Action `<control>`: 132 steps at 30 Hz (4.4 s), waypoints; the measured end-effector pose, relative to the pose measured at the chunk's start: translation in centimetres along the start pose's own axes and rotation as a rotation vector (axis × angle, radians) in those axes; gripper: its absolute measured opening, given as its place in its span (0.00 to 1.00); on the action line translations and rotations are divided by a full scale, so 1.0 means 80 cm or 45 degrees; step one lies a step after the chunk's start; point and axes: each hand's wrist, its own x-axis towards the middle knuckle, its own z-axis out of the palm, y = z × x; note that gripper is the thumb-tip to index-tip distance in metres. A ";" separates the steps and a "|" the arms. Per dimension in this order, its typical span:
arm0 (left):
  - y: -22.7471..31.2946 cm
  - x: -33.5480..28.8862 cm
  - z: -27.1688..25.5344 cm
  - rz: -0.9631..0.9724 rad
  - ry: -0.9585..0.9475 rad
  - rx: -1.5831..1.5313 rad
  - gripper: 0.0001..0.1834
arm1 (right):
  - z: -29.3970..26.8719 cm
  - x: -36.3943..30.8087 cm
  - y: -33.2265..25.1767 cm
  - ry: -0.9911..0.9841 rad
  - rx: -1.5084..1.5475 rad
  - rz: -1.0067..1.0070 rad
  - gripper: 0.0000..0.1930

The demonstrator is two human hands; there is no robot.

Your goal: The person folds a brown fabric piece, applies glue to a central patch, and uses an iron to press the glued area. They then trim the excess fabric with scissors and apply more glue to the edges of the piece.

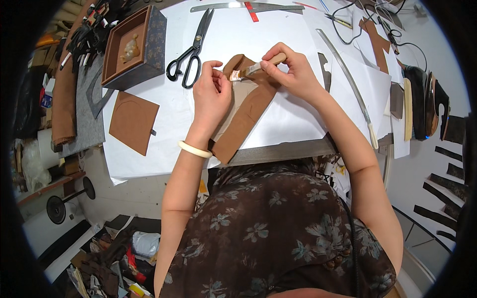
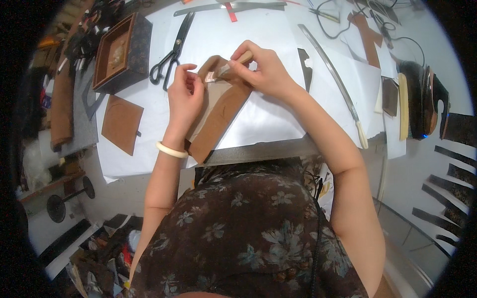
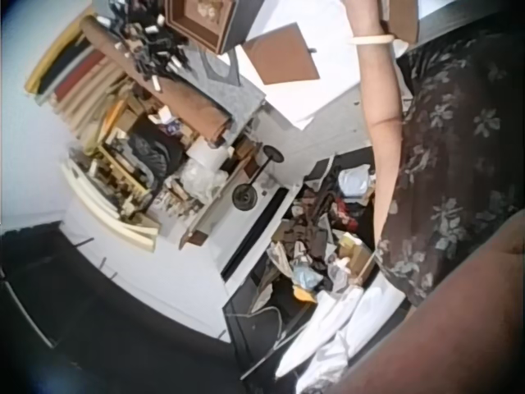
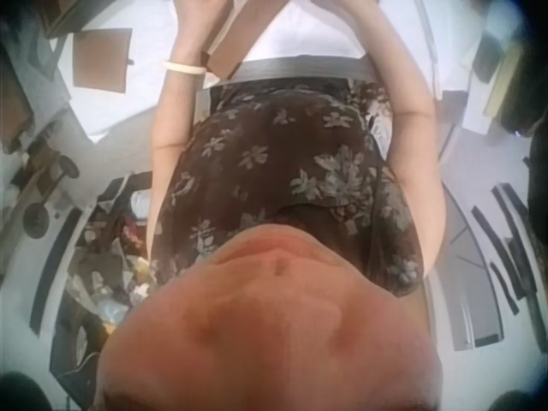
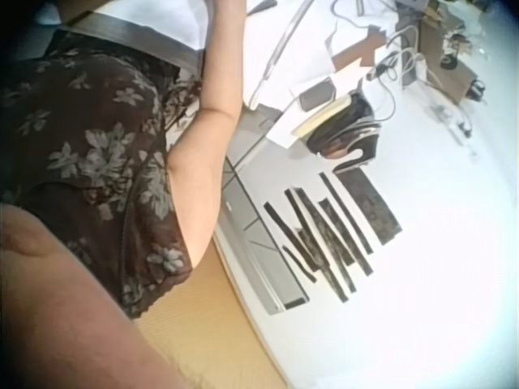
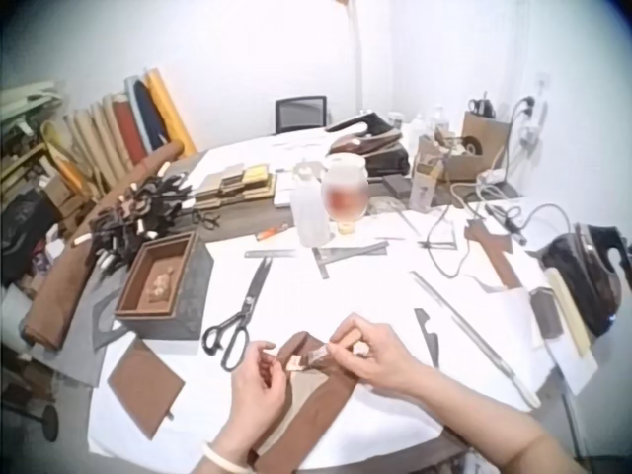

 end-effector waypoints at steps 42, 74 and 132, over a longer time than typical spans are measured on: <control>-0.007 -0.107 -0.093 -0.044 -0.172 0.133 0.22 | 0.075 -0.073 -0.050 0.264 -0.135 -0.217 0.08; 0.030 -0.072 -0.030 0.035 -0.200 0.505 0.43 | 0.013 -0.069 -0.037 0.690 0.278 0.045 0.07; 0.036 -0.068 -0.028 0.280 -0.493 0.728 0.71 | 0.021 -0.091 -0.021 0.936 0.779 0.348 0.07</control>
